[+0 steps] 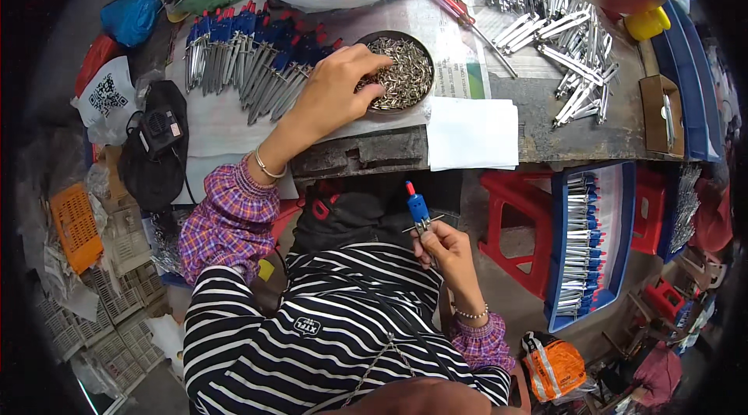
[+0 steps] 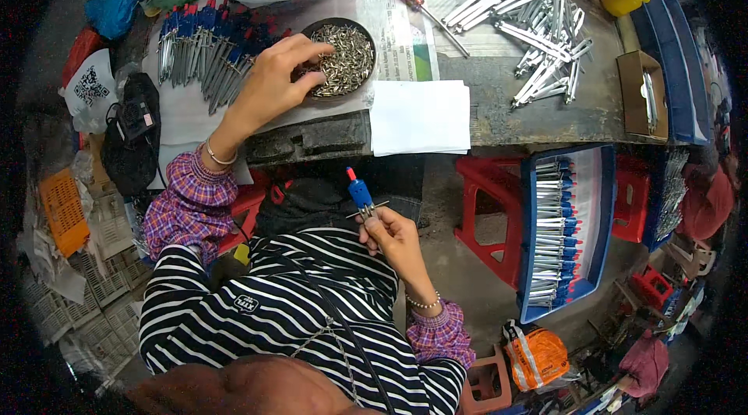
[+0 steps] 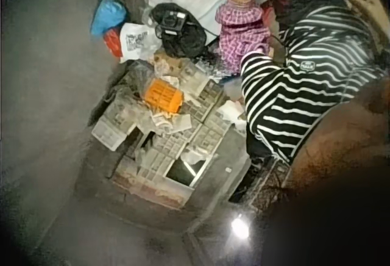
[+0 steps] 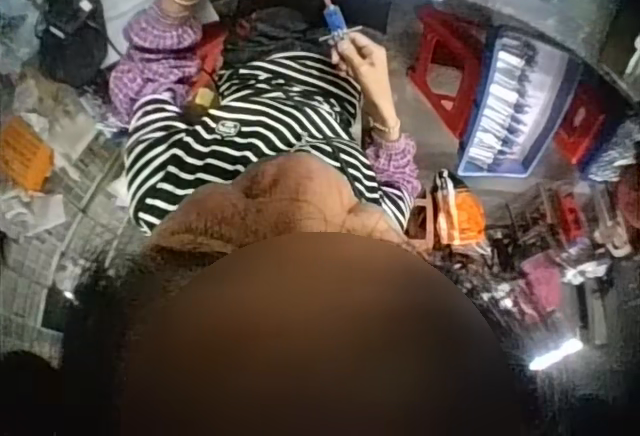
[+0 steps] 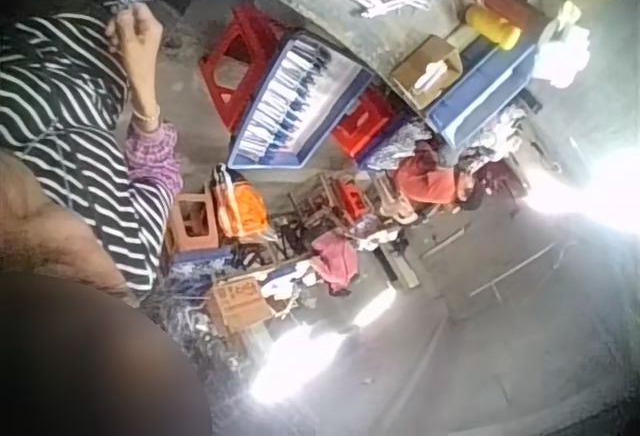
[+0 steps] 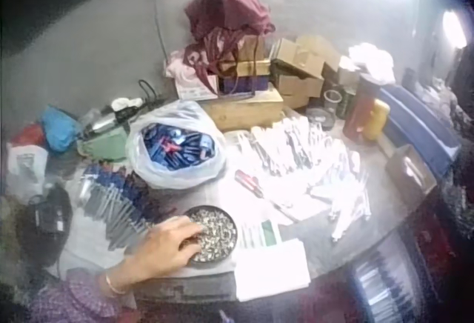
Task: Assembling blue plastic inserts into silver metal clip components at a manual factory workstation.
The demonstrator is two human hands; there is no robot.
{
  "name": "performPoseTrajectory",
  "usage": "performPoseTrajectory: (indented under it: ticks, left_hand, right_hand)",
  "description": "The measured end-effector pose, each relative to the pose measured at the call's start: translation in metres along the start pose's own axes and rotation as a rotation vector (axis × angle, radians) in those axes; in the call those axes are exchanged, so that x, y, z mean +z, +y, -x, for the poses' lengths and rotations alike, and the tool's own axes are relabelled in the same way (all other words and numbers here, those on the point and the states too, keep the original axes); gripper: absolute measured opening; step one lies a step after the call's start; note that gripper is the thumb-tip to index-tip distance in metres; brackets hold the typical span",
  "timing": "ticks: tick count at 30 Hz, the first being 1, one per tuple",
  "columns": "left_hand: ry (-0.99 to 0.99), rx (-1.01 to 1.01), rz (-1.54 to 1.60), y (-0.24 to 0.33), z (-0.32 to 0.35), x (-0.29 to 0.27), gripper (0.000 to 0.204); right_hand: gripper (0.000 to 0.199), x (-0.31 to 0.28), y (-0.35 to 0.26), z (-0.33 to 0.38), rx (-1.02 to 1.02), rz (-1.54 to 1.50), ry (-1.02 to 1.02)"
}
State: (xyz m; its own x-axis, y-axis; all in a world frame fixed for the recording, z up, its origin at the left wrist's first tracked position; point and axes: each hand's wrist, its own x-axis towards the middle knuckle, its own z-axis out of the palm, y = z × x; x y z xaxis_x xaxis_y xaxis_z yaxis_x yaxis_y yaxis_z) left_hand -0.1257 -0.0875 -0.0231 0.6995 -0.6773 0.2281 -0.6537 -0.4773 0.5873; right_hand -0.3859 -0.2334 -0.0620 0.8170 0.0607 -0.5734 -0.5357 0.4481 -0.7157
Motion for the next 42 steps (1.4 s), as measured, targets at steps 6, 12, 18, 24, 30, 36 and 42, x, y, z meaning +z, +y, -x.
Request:
performPoseTrajectory:
  ticks: [6,12,18,24,30,36,42]
  left_hand:
    - [0.032,0.102,-0.123,-0.005,-0.003,0.006,0.019]
    - [0.088,0.08,-0.013,-0.004,-0.002,-0.001,0.011]
    - [0.06,-0.015,0.154,-0.001,-0.002,-0.007,0.012]
    - [0.0,-0.22,0.505,0.003,0.001,-0.011,0.009]
    - [-0.182,-0.189,0.616,0.03,0.027,-0.002,0.007]
    - [-0.28,0.042,0.448,0.067,0.051,0.018,0.014]
    - [-0.178,0.185,0.322,0.068,0.056,0.031,0.014]
  right_hand:
    - [0.018,0.001,-0.001,-0.001,-0.002,-0.002,-0.001]
    - [0.018,-0.001,0.001,-0.002,-0.018,-0.004,0.003]
    - [0.018,0.0,0.003,-0.003,-0.039,-0.001,0.029]
    - [0.018,0.004,0.001,-0.006,-0.073,-0.049,0.078]
    - [0.019,0.006,0.001,-0.011,-0.11,-0.072,0.104]
    - [0.017,0.011,-0.007,-0.009,-0.188,0.19,0.187]
    - [0.015,0.016,-0.008,-0.006,-0.316,0.317,0.251]
